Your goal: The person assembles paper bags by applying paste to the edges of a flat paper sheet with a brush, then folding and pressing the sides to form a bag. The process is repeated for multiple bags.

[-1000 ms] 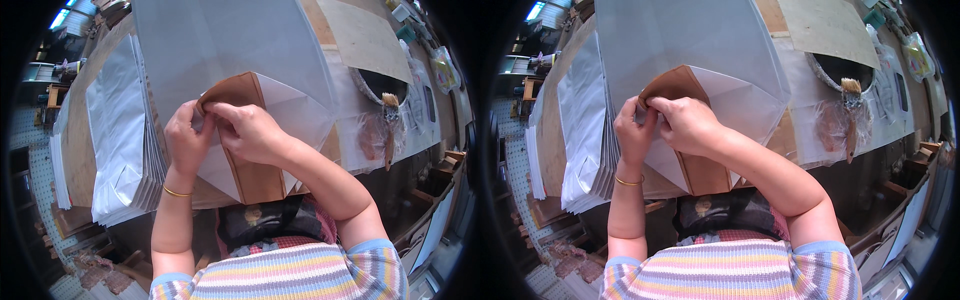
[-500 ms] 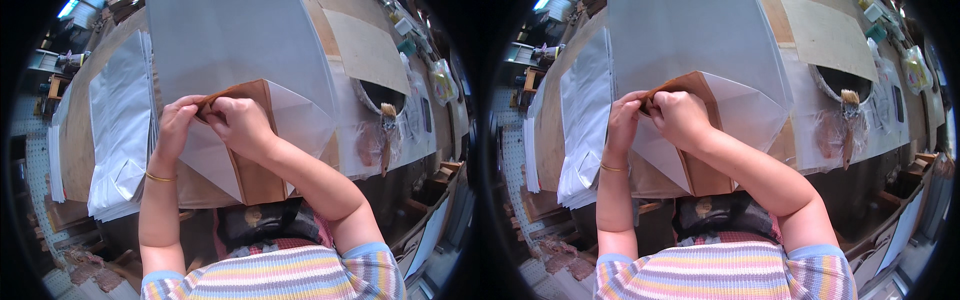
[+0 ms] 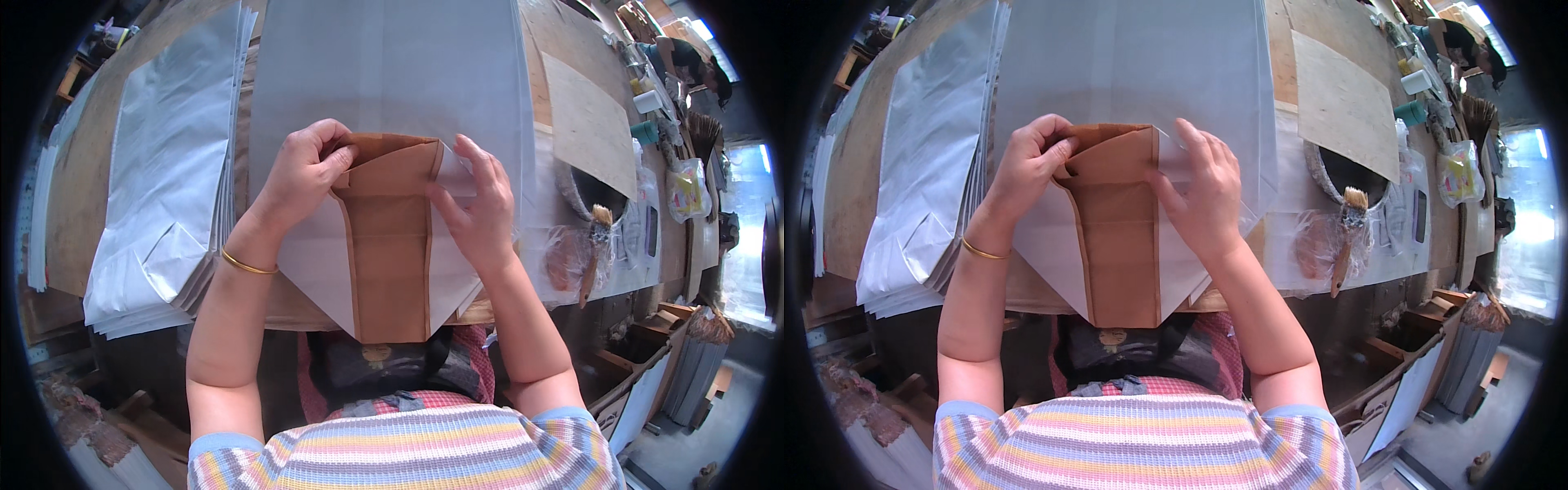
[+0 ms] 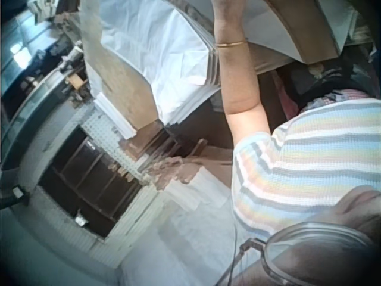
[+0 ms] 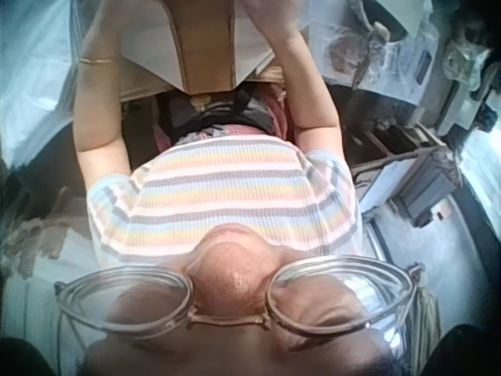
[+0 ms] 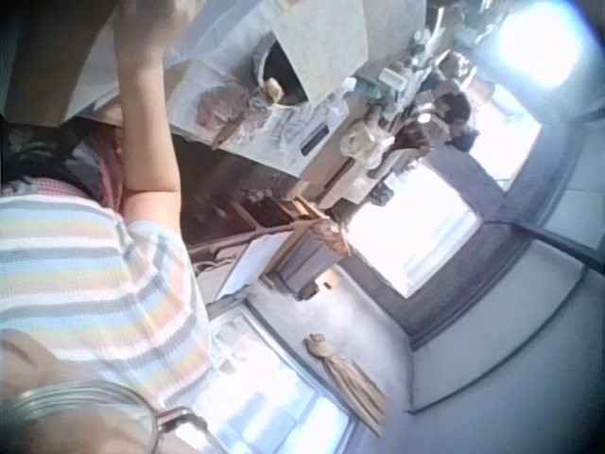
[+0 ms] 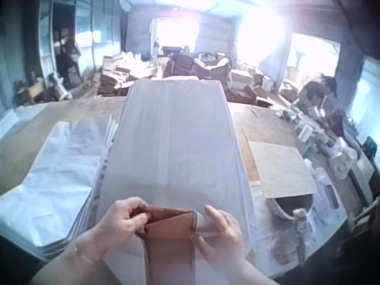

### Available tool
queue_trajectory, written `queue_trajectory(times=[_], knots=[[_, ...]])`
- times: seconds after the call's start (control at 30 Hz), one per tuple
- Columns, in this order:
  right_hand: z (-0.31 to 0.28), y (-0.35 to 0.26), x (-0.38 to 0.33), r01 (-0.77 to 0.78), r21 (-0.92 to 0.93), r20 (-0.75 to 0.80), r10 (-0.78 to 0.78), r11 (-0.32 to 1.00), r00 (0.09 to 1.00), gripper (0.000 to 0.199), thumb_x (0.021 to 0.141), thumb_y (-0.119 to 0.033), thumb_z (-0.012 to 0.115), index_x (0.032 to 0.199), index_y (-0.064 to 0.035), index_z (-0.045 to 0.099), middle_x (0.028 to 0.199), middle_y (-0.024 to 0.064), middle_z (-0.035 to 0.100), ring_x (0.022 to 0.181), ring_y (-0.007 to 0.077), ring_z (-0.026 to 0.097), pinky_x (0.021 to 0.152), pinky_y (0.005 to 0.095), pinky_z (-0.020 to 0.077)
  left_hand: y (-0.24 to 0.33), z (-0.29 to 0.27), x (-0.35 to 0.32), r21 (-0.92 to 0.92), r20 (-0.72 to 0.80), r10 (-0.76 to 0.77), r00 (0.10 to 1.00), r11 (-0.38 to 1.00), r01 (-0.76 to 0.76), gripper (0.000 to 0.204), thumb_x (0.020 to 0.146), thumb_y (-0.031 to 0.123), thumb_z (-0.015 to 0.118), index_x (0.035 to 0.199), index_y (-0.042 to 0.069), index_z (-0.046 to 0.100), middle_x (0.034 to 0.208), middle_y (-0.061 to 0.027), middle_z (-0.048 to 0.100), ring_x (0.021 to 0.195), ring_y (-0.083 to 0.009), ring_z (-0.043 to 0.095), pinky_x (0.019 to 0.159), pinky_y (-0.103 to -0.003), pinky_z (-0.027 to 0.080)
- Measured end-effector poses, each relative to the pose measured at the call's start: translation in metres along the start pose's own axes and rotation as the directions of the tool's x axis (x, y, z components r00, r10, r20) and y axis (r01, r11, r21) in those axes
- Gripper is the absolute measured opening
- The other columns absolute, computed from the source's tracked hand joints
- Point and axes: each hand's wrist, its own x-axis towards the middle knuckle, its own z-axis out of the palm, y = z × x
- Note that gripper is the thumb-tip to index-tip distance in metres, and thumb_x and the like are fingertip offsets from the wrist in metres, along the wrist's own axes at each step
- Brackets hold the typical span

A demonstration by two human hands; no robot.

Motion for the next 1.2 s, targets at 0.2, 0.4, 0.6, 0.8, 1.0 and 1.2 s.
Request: queue_trajectory(times=[0.2, 0.4, 0.6, 0.8, 1.0, 1.2], knots=[[0.014, -0.005, 0.007, -0.133, 0.079, 0.096, 0.125, 0.988, 0.987, 0.042, 0.075, -0.010, 0.077, 0.114, -0.0028, 0.061, 0.103, 0.0135, 0.068, 0.094, 0.0308, 0.063, 0.085, 0.0390, 0.0502, -0.003, 0.004, -0.004, 0.022, -0.055, 0.038, 0.998, 0.999, -0.037, 0.005, 0.092, 0.000, 0.057, 0.091, -0.003, 0.060, 0.076, 0.0037, 0.053, 0.071, -0.0039, 0.046, 0.061, -0.021, 0.040], [0.007, -0.001, 0.010, -0.280, 0.303, 0.203, 0.225, 0.911, 0.953, 0.038, 0.077, -0.005, 0.072, 0.113, -0.0014, 0.063, 0.098, 0.0115, 0.071, 0.084, 0.0222, 0.067, 0.078, 0.0321, 0.0531, -0.007, 0.005, -0.005, 0.008, -0.087, 0.080, 0.993, 0.997, -0.080, 0.004, 0.091, 0.000, 0.059, 0.092, -0.004, 0.060, 0.074, 0.0026, 0.055, 0.070, -0.0048, 0.046, 0.061, -0.022, 0.040], [0.007, -0.002, 0.010, -0.270, 0.304, 0.180, 0.223, 0.914, 0.958, 0.039, 0.077, -0.005, 0.072, 0.115, -0.0005, 0.064, 0.099, 0.0107, 0.071, 0.087, 0.0176, 0.067, 0.080, 0.0304, 0.0525, -0.013, 0.009, -0.005, 0.057, -0.107, 0.080, 0.991, 0.996, -0.075, 0.006, 0.092, 0.001, 0.059, 0.093, -0.004, 0.061, 0.076, 0.0016, 0.057, 0.071, -0.0053, 0.049, 0.063, -0.023, 0.043], [0.012, -0.012, 0.012, -0.274, 0.215, 0.155, 0.245, 0.937, 0.957, 0.034, 0.078, -0.007, 0.074, 0.111, 0.0000, 0.064, 0.096, 0.0127, 0.070, 0.084, 0.0217, 0.066, 0.077, 0.0316, 0.0520, -0.008, 0.009, -0.007, 0.050, -0.111, 0.065, 0.992, 0.997, -0.060, 0.006, 0.091, 0.001, 0.060, 0.093, -0.004, 0.061, 0.076, 0.0010, 0.057, 0.072, -0.0055, 0.049, 0.064, -0.023, 0.044], [0.009, -0.012, 0.014, -0.257, 0.249, 0.151, 0.225, 0.934, 0.963, 0.031, 0.079, -0.005, 0.071, 0.109, -0.0002, 0.066, 0.093, 0.0135, 0.070, 0.082, 0.0201, 0.066, 0.077, 0.0307, 0.0520, -0.011, 0.009, -0.007, 0.052, -0.119, 0.101, 0.988, 0.994, -0.096, 0.005, 0.091, 0.001, 0.060, 0.093, -0.004, 0.061, 0.075, 0.0005, 0.057, 0.072, -0.0056, 0.049, 0.064, -0.023, 0.043], [0.007, -0.013, 0.015, -0.242, 0.245, 0.149, 0.211, 0.939, 0.966, 0.031, 0.077, -0.002, 0.067, 0.109, -0.0004, 0.067, 0.092, 0.0143, 0.071, 0.081, 0.0200, 0.067, 0.076, 0.0310, 0.0525, -0.011, 0.008, -0.008, 0.021, -0.105, 0.086, 0.991, 0.996, -0.084, 0.005, 0.091, 0.000, 0.060, 0.094, -0.004, 0.061, 0.077, 0.0003, 0.059, 0.073, -0.0055, 0.051, 0.066, -0.022, 0.044]])
